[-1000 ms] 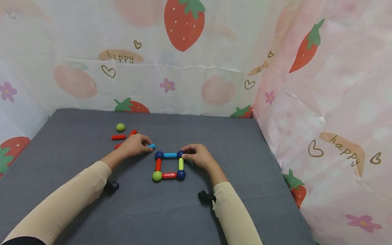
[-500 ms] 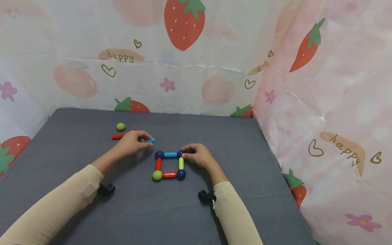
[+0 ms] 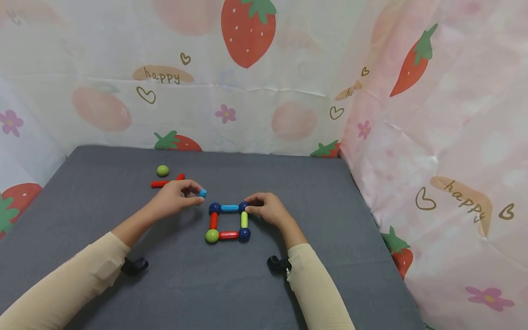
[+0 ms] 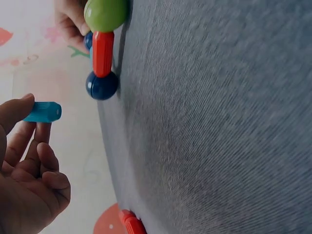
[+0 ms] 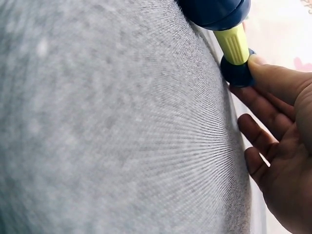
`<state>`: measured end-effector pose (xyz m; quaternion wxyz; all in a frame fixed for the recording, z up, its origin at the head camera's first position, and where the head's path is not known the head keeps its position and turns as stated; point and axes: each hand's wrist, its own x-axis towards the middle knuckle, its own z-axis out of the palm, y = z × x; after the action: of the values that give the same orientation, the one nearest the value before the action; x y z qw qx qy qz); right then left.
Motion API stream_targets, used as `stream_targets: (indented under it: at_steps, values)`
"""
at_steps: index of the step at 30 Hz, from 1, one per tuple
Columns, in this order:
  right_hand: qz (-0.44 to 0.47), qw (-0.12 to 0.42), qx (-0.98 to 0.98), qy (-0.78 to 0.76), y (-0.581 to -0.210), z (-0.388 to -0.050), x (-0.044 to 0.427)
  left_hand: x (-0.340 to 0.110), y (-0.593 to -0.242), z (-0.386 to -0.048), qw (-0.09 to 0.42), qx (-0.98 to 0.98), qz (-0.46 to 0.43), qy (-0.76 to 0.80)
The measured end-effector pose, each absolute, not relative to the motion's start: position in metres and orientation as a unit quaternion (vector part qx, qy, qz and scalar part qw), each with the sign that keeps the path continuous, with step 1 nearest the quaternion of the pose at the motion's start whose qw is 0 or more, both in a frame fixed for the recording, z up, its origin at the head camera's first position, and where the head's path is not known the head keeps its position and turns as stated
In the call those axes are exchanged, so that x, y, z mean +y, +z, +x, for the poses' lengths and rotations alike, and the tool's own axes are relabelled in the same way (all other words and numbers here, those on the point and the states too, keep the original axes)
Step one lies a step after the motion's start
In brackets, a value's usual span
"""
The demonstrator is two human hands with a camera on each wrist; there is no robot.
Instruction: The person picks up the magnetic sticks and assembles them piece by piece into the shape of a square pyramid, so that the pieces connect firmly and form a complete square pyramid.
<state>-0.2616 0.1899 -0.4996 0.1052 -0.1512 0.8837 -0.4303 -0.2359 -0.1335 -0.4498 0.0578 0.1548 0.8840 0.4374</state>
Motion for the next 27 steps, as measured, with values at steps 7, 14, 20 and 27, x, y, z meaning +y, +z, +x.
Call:
stream_targets:
  at_steps: [7, 14, 20, 27]
  values:
    - [-0.155, 0.105, 0.885, -0.427, -0.499, -0.261, 0.190, -0.130, -0.450, -0.222, 0.071, 0.867, 0.184, 0.458]
    - [-0.153, 0.102, 0.884, -0.430, -0.499, -0.261, 0.190, -0.122, -0.450, -0.208, 0.089, 0.858, 0.216, 0.457]
    - [-0.154, 0.101, 0.883, -0.433, -0.501, -0.261, 0.190, -0.117, -0.455, -0.200, 0.092, 0.868, 0.228, 0.432]
    - [-0.150, 0.103, 0.882, -0.435, -0.501, -0.261, 0.190, -0.110, -0.463, -0.195, 0.117, 0.874, 0.237, 0.408]
